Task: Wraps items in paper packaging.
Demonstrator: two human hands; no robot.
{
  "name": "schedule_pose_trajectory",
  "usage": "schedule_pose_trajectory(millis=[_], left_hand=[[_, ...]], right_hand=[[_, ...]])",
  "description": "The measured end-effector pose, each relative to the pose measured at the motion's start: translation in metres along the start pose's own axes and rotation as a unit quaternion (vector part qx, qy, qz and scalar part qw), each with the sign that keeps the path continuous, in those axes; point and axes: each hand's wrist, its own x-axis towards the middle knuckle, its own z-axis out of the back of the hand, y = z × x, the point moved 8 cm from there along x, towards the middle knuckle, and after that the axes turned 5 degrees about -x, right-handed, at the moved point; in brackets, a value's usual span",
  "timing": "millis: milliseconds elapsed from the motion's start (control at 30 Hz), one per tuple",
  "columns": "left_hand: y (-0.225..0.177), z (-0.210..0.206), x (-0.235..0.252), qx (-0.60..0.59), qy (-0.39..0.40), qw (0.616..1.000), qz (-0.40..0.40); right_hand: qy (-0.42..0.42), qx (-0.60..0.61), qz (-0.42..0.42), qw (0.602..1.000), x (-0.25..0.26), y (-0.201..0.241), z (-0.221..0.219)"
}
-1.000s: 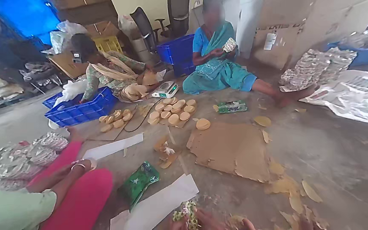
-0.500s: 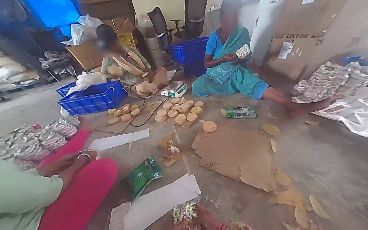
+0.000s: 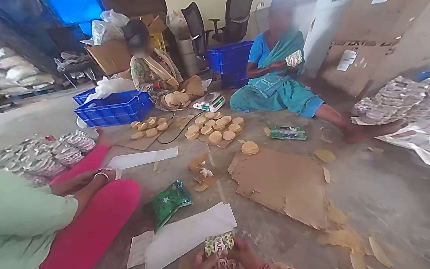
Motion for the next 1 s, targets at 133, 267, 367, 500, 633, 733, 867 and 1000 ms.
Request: schedule_pose_trajectory(millis=[133,267,367,500,633,733,867,1000], left_hand=[[0.002,0.001,0.002,-0.021,-0.019,1.0,0.013],[0.008,0.003,0.005,-0.023,-0.033,0.999,0.022],[0.009,0.002,0.005,-0.014,-0.039,0.998,0.037],[0.013,0.0,0.009,-0.029,0.0,1.0,0.01],[0.018,0.003,0.011,-0.085,0.004,0.996,0.001],[0.021,0.0,0.011,-0.113,0.015,0.993,0.019],[0.03,0.0,0.015,-0.087,-0.031,0.995,0.041],[0.025,0.005,0.008,0.051,-0.085,0.994,0.04]], right_hand=[[-0.019,-0.045,0.004,0.999,0.001,0.003,0.004],[-0.039,-0.009,-0.028,0.999,-0.001,-0.002,0.002],[-0.063,0.052,-0.055,0.995,-0.004,-0.007,-0.001],[-0.06,0.045,-0.051,0.996,-0.006,-0.005,0.0],[-0.024,0.047,-0.012,0.999,-0.002,-0.013,0.003],[-0.037,0.104,-0.001,0.994,-0.003,-0.019,0.007],[-0.092,0.127,-0.036,0.987,-0.006,-0.027,0.009],[-0.114,0.071,-0.056,0.989,-0.007,-0.038,0.008]])
